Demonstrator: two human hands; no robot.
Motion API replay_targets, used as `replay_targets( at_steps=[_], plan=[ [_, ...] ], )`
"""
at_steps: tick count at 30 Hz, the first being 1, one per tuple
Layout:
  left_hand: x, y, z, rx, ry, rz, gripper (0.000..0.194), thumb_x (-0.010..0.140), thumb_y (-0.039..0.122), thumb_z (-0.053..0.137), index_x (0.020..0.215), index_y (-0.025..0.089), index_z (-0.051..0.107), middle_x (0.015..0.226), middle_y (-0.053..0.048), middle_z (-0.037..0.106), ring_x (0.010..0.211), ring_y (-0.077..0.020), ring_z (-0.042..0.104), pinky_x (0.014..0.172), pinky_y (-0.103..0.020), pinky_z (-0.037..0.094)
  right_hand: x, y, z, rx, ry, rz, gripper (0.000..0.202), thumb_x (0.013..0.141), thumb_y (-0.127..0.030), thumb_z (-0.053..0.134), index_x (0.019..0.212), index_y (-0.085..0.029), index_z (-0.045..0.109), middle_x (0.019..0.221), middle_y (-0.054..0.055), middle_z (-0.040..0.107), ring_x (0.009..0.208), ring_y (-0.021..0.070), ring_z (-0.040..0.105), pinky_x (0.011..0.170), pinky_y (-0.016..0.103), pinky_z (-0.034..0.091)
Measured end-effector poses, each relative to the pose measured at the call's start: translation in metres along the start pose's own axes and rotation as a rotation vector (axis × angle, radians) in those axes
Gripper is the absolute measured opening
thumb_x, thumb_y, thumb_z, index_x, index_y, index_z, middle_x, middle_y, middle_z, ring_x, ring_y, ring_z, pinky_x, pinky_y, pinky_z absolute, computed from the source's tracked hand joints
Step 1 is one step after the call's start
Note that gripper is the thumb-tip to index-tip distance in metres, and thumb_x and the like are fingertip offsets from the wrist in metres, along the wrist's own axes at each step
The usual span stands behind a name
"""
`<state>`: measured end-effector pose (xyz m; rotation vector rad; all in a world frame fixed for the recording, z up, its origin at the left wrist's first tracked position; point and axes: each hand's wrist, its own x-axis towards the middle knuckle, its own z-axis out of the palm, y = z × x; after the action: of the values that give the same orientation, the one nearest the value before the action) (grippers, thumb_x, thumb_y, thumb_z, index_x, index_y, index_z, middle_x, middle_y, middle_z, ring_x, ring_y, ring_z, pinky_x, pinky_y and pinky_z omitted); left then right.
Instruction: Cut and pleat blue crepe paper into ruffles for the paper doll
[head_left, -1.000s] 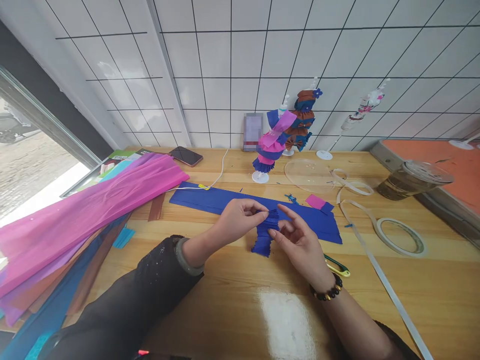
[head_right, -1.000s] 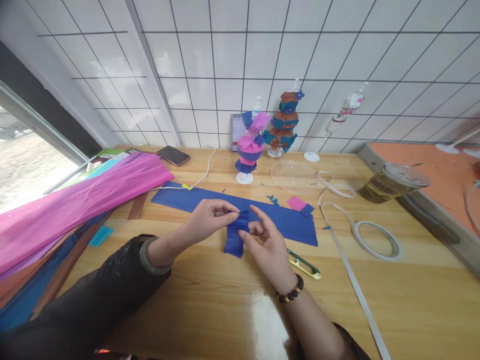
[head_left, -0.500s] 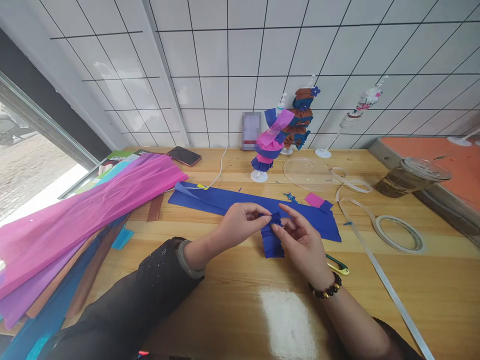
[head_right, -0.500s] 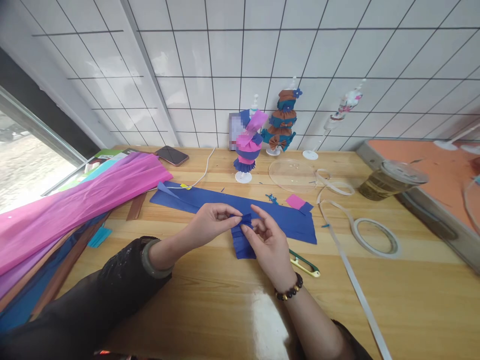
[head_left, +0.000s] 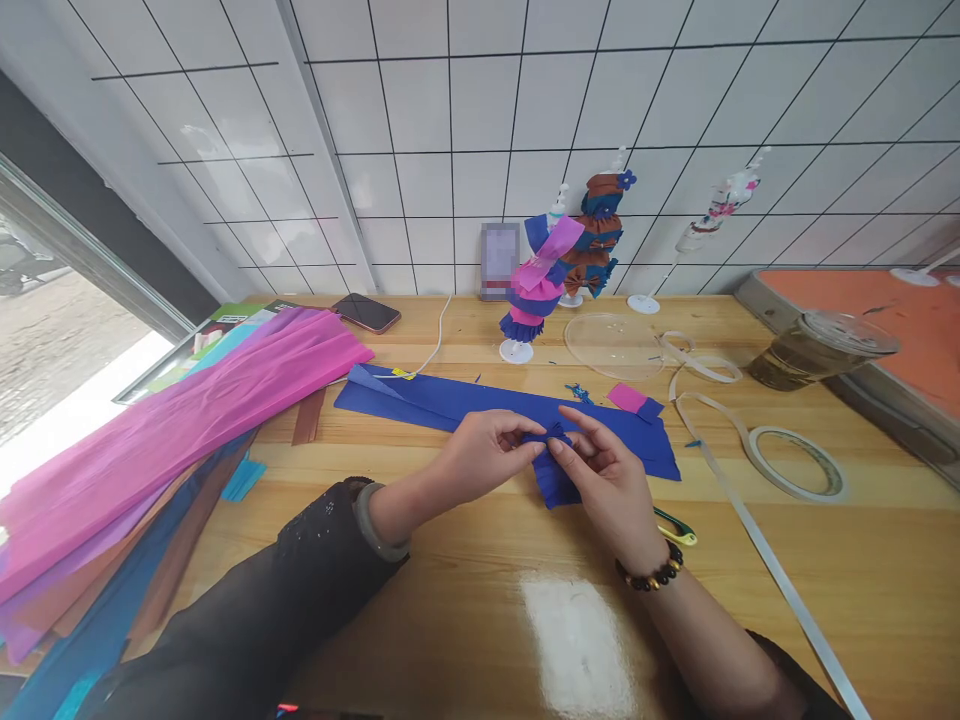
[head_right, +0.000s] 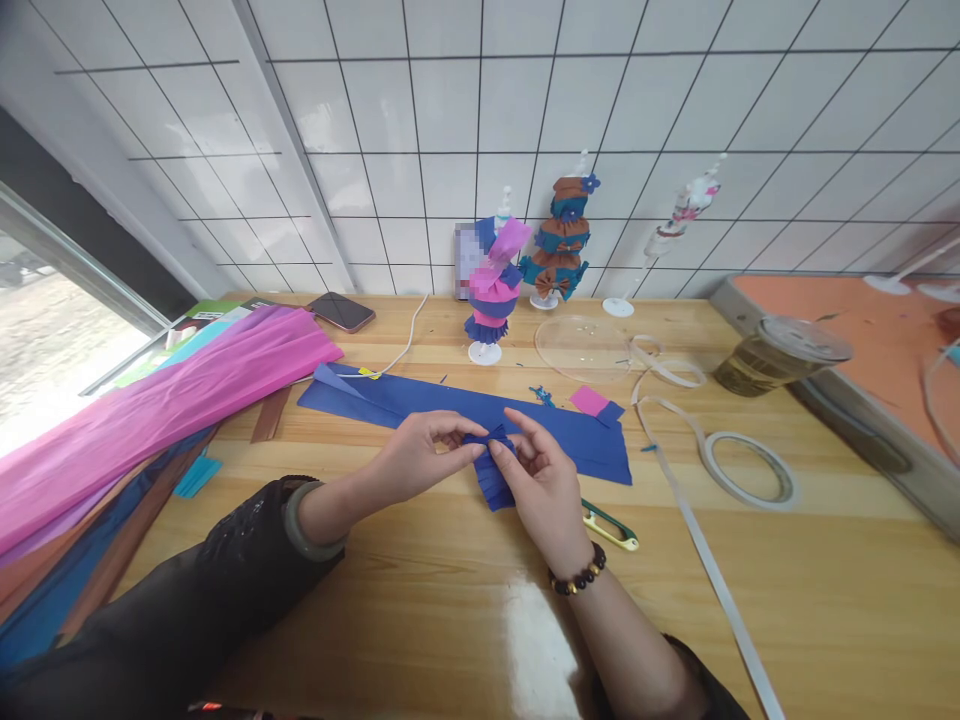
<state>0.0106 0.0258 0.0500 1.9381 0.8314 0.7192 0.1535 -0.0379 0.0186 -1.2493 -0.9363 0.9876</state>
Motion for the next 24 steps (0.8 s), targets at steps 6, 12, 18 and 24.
replay_targets(
  at_steps=[6, 12, 18, 24],
  plan=[
    [0.004, -0.008, 0.001, -0.157, 0.058, -0.055, 0.021, 0.072, 0.023, 0.056, 0.086, 0.011, 0.066, 0.081, -0.007, 0.066, 0.069, -0.0133, 0.059, 0.065, -0.023, 0.046, 0.0, -0.001, 0.002, 0.026, -0.07, 0.015, 0.043, 0.07, -0.027, 0.065, 0.111, -0.021, 0.053, 0.071, -0.003, 0.054, 0.065, 0.008, 0.05, 0.059, 0.02, 0.043],
    [0.008, -0.008, -0.003, -0.322, 0.099, -0.143, 0.021, 0.069, 0.025, 0.06, 0.083, 0.01, 0.065, 0.075, -0.005, 0.066, 0.066, -0.013, 0.059, 0.065, -0.025, 0.048, -0.001, -0.003, 0.003, 0.051, -0.124, 0.011, 0.047, 0.07, -0.025, 0.064, 0.115, -0.022, 0.049, 0.076, -0.001, 0.056, 0.07, 0.0096, 0.052, 0.063, 0.022, 0.046],
    [0.01, -0.011, -0.004, -0.386, 0.144, -0.165, 0.022, 0.067, 0.026, 0.062, 0.083, 0.011, 0.064, 0.075, -0.005, 0.066, 0.064, -0.0122, 0.059, 0.064, -0.025, 0.049, -0.001, -0.002, 0.004, 0.031, -0.144, -0.009, 0.052, 0.07, -0.023, 0.064, 0.118, -0.021, 0.045, 0.068, -0.005, 0.049, 0.064, 0.0075, 0.049, 0.059, 0.02, 0.044],
    [0.007, -0.013, 0.0, -0.314, 0.109, -0.107, 0.021, 0.069, 0.026, 0.06, 0.083, 0.011, 0.065, 0.078, -0.006, 0.067, 0.069, -0.0136, 0.06, 0.067, -0.025, 0.048, -0.001, -0.003, 0.004, -0.033, -0.109, -0.012, 0.051, 0.07, -0.026, 0.063, 0.118, -0.02, 0.046, 0.063, -0.007, 0.04, 0.056, 0.0063, 0.04, 0.051, 0.018, 0.038]
  ],
)
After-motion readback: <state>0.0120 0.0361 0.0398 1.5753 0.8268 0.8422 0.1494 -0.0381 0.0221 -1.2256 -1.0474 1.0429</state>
